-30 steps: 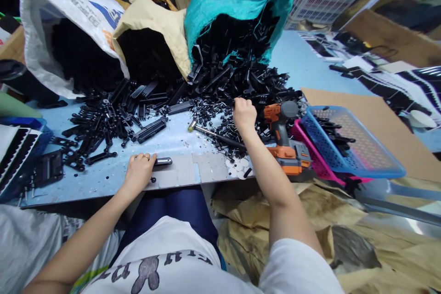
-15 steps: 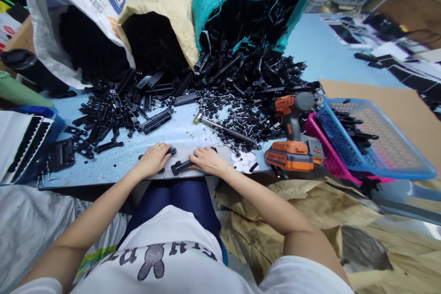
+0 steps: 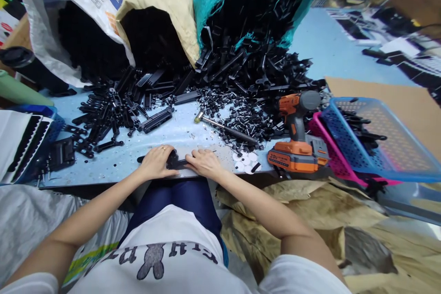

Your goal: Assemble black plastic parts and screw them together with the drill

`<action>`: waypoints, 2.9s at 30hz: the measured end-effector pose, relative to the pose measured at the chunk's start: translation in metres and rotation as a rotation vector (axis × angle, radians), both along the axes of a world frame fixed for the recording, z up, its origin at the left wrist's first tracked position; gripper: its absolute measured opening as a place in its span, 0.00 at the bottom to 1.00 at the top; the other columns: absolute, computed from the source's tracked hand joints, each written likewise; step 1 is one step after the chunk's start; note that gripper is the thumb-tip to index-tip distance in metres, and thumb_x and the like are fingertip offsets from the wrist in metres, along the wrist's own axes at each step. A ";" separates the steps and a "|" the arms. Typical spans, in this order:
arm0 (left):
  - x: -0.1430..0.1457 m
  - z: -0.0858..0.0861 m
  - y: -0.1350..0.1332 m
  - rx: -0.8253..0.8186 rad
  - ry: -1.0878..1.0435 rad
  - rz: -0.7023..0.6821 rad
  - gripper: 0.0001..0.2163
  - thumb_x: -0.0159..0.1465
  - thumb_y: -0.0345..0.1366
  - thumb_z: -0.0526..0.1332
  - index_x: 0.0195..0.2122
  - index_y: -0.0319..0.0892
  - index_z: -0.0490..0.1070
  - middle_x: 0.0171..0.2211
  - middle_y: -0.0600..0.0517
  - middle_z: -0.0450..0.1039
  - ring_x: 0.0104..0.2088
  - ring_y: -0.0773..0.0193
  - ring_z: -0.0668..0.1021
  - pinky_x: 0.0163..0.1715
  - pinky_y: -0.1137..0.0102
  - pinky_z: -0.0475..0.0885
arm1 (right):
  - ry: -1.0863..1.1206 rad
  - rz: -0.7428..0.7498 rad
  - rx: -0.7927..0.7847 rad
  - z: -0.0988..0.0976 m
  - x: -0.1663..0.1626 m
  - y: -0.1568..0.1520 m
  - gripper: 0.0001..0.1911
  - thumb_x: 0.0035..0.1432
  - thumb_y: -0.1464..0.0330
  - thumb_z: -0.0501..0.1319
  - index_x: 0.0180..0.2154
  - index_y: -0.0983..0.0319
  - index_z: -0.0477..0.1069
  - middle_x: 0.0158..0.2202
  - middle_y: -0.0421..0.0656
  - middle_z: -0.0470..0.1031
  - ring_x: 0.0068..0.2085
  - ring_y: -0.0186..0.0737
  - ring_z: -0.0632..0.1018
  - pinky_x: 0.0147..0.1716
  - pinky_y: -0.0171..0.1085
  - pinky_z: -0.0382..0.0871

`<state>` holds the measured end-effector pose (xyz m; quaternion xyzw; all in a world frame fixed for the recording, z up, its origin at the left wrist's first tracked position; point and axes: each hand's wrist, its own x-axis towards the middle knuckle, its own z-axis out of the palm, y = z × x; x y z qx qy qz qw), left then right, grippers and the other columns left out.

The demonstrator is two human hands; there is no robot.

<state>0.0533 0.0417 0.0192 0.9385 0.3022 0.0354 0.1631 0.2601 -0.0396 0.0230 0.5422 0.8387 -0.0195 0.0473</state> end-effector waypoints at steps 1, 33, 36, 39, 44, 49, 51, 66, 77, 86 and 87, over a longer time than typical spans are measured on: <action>-0.001 -0.001 0.000 0.003 -0.004 0.006 0.30 0.51 0.56 0.62 0.48 0.41 0.61 0.43 0.44 0.68 0.45 0.51 0.71 0.42 0.62 0.65 | 0.000 -0.011 0.020 0.002 -0.003 -0.002 0.21 0.66 0.55 0.42 0.42 0.60 0.67 0.34 0.46 0.71 0.34 0.39 0.71 0.30 0.36 0.53; 0.067 0.014 0.189 0.057 0.013 0.411 0.13 0.57 0.21 0.52 0.42 0.31 0.71 0.41 0.36 0.70 0.45 0.51 0.73 0.45 0.62 0.67 | 0.329 -0.166 0.173 -0.012 0.034 0.007 0.15 0.62 0.58 0.52 0.39 0.61 0.70 0.37 0.46 0.74 0.40 0.41 0.72 0.39 0.38 0.62; 0.072 0.017 0.196 0.055 -0.005 0.414 0.12 0.55 0.20 0.54 0.38 0.30 0.72 0.39 0.36 0.72 0.44 0.51 0.74 0.45 0.63 0.67 | 0.334 -0.359 0.229 0.002 0.047 0.059 0.14 0.64 0.63 0.49 0.42 0.62 0.68 0.41 0.48 0.73 0.43 0.42 0.72 0.40 0.38 0.63; 0.060 0.028 0.173 0.105 -0.093 0.452 0.13 0.58 0.24 0.53 0.42 0.32 0.71 0.44 0.38 0.71 0.47 0.53 0.73 0.49 0.63 0.66 | 0.206 -0.624 0.154 0.014 0.056 0.123 0.13 0.63 0.68 0.49 0.44 0.64 0.68 0.43 0.51 0.73 0.46 0.45 0.72 0.40 0.38 0.64; 0.000 0.022 0.082 -0.201 -0.696 0.555 0.11 0.59 0.36 0.58 0.40 0.38 0.72 0.40 0.47 0.75 0.39 0.60 0.78 0.43 0.67 0.72 | 0.130 -0.817 0.027 0.017 0.051 0.183 0.15 0.53 0.76 0.55 0.44 0.68 0.68 0.41 0.56 0.74 0.43 0.48 0.75 0.38 0.40 0.65; -0.042 -0.016 0.005 -0.634 -0.952 0.803 0.16 0.55 0.42 0.62 0.40 0.36 0.71 0.33 0.46 0.77 0.36 0.58 0.80 0.40 0.64 0.74 | 0.186 -0.751 0.090 0.022 0.040 0.179 0.15 0.52 0.75 0.56 0.43 0.67 0.69 0.41 0.54 0.74 0.43 0.48 0.74 0.41 0.40 0.66; -0.044 -0.024 -0.003 -0.580 -0.978 0.813 0.16 0.56 0.43 0.61 0.40 0.36 0.70 0.35 0.45 0.77 0.36 0.59 0.80 0.41 0.64 0.74 | 0.344 -0.615 0.214 0.027 0.031 0.163 0.13 0.54 0.73 0.54 0.42 0.66 0.70 0.40 0.51 0.74 0.42 0.44 0.75 0.42 0.39 0.66; -0.057 -0.039 0.000 0.436 -0.293 0.122 0.13 0.66 0.30 0.49 0.47 0.34 0.69 0.38 0.41 0.76 0.41 0.57 0.77 0.40 0.62 0.70 | 0.935 -0.209 0.319 0.006 -0.013 0.018 0.07 0.59 0.67 0.56 0.34 0.61 0.73 0.32 0.46 0.75 0.35 0.38 0.77 0.35 0.37 0.72; -0.021 -0.022 -0.015 0.476 -0.242 -0.060 0.17 0.65 0.37 0.52 0.54 0.37 0.62 0.52 0.42 0.68 0.53 0.52 0.69 0.54 0.53 0.56 | 0.755 -0.091 0.424 0.000 -0.014 0.010 0.08 0.61 0.71 0.54 0.36 0.61 0.72 0.35 0.46 0.75 0.35 0.36 0.77 0.34 0.33 0.72; 0.013 -0.018 -0.012 0.138 -0.149 -0.047 0.27 0.60 0.48 0.58 0.55 0.35 0.60 0.45 0.42 0.70 0.45 0.53 0.70 0.43 0.60 0.64 | 0.660 -0.007 0.382 -0.030 0.000 0.001 0.13 0.61 0.69 0.55 0.48 0.59 0.69 0.44 0.47 0.75 0.44 0.39 0.75 0.43 0.39 0.71; 0.013 -0.019 -0.011 0.124 -0.142 -0.046 0.26 0.59 0.48 0.58 0.54 0.36 0.60 0.45 0.42 0.70 0.44 0.53 0.70 0.43 0.60 0.64 | 0.647 -0.010 0.383 -0.035 0.002 -0.002 0.15 0.60 0.67 0.56 0.50 0.59 0.68 0.45 0.48 0.74 0.45 0.41 0.75 0.43 0.41 0.70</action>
